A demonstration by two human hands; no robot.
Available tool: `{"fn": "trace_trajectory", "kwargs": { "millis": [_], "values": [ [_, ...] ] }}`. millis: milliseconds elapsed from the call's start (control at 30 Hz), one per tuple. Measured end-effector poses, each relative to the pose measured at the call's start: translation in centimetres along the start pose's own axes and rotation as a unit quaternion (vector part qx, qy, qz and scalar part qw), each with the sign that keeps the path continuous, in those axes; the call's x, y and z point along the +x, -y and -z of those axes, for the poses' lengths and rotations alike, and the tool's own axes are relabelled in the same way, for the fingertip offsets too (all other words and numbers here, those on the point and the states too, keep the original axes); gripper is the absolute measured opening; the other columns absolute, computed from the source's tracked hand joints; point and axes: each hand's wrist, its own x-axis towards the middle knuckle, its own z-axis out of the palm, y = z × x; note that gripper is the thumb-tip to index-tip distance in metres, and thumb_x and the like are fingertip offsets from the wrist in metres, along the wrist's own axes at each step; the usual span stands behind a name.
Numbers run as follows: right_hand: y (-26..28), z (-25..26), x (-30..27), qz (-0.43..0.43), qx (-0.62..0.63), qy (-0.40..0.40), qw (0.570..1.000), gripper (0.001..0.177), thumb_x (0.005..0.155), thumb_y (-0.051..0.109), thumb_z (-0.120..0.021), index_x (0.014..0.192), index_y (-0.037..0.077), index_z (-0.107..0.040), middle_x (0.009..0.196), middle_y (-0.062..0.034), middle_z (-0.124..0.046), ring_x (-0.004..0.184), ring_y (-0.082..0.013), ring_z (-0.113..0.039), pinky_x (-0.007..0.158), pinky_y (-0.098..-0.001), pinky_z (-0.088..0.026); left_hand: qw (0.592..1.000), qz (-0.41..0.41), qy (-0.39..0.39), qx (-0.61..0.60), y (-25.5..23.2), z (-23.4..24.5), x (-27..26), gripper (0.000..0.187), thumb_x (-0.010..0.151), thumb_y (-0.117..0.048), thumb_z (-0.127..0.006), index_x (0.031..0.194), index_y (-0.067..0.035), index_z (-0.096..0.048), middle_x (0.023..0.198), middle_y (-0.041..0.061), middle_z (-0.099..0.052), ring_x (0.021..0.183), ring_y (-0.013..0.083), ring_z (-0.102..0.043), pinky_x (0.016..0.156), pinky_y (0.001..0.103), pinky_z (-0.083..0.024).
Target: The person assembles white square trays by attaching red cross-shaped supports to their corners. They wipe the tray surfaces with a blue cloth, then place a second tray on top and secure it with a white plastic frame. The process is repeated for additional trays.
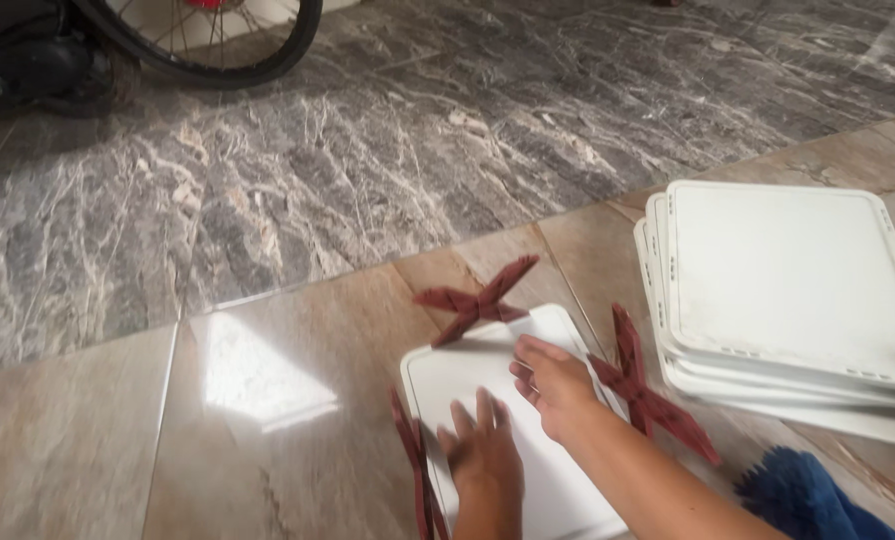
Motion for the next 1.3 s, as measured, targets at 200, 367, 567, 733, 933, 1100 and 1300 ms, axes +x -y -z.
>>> {"fn": "trace_trajectory", "kwargs": {
  "millis": [200, 367, 567, 733, 933, 1100, 1300],
  "values": [
    [-1.4, -1.0, 7.3, -0.008, 0.046, -0.047, 0.998, 0.020, 0.094, 0.014, -0.068, 0.114, 0.015, -0.072, 0.100, 0.0016, -0.070, 0.091, -0.0144, -0.064, 0.079, -0.0291, -0.052, 1.000, -0.016, -0.011, -0.018, 0.0, -1.1, 1.2, 0.070, 0.100, -0.021, -0.056, 0.162, -0.011, -0.024, 0.171, 0.007, -0.008, 0.154, 0.0438, -0.012, 0.121, 0.060, -0.022],
    [-2.3, -2.4, 10.6, -0.012, 0.102, -0.032, 0.994, 0.012, 0.096, 0.014, -0.069, 0.107, 0.013, -0.073, 0.096, -0.0014, -0.069, 0.084, -0.0145, -0.065, 0.076, -0.0266, -0.053, 0.996, -0.020, -0.079, -0.046, 0.1, -2.6, 2.4, 0.060, 0.101, -0.019, -0.055, 0.157, -0.011, -0.033, 0.169, 0.006, -0.014, 0.152, 0.0445, -0.016, 0.120, 0.061, -0.022],
    [-1.7, -2.9, 9.7, -0.024, 0.115, -0.072, 0.990, 0.011, 0.096, 0.010, -0.069, 0.105, 0.015, -0.071, 0.097, 0.0025, -0.071, 0.085, -0.0114, -0.067, 0.074, -0.0251, -0.053, 1.000, -0.026, -0.002, -0.006, 0.2, -1.4, 1.7, 0.081, 0.094, -0.022, -0.068, 0.161, -0.008, -0.023, 0.169, 0.009, -0.010, 0.152, 0.0445, -0.014, 0.121, 0.056, -0.022],
    [-1.9, -2.8, 8.3, -0.012, 0.068, -0.015, 0.998, 0.012, 0.097, 0.009, -0.059, 0.104, 0.012, -0.068, 0.092, -0.0035, -0.070, 0.080, -0.0157, -0.067, 0.070, -0.0302, -0.052, 0.999, -0.030, -0.030, -0.022, 0.3, -0.8, 1.2, 0.083, 0.092, -0.020, -0.071, 0.160, -0.008, -0.026, 0.168, 0.010, -0.012, 0.152, 0.0452, -0.015, 0.121, 0.056, -0.022],
    [-4.4, -3.8, 6.0, -0.037, -0.077, 0.033, 0.996, 0.008, 0.093, 0.011, -0.072, 0.100, 0.010, -0.069, 0.086, -0.0005, -0.068, 0.074, -0.0114, -0.064, 0.059, -0.0259, -0.042, 0.995, -0.039, -0.037, -0.084, 0.7, -2.0, 1.0, 0.077, 0.095, -0.021, -0.068, 0.159, -0.015, -0.026, 0.170, 0.005, -0.007, 0.154, 0.0425, -0.009, 0.121, 0.060, -0.018],
    [-4.3, -5.2, 6.7, -0.054, -0.046, 0.020, 0.997, 0.011, 0.088, 0.008, -0.075, 0.098, 0.009, -0.075, 0.087, -0.0010, -0.073, 0.071, -0.0095, -0.065, 0.056, -0.0236, -0.038, 0.983, -0.070, -0.074, -0.155, 1.7, -3.6, 0.6, 0.073, 0.096, -0.023, -0.066, 0.158, -0.016, -0.027, 0.169, 0.005, -0.005, 0.154, 0.0405, -0.003, 0.122, 0.061, -0.010],
    [-4.8, -7.2, 6.4, 0.045, -0.081, -0.054, 0.994, 0.011, 0.084, 0.005, -0.080, 0.091, 0.003, -0.072, 0.080, -0.0070, -0.075, 0.066, -0.0148, -0.069, 0.053, -0.0268, -0.044, 0.962, -0.096, -0.133, -0.219, 2.3, -5.3, 1.0, 0.058, 0.094, -0.014, -0.063, 0.149, -0.017, -0.045, 0.168, 0.008, -0.014, 0.154, 0.0427, -0.006, 0.122, 0.062, -0.010]
  ]
}}
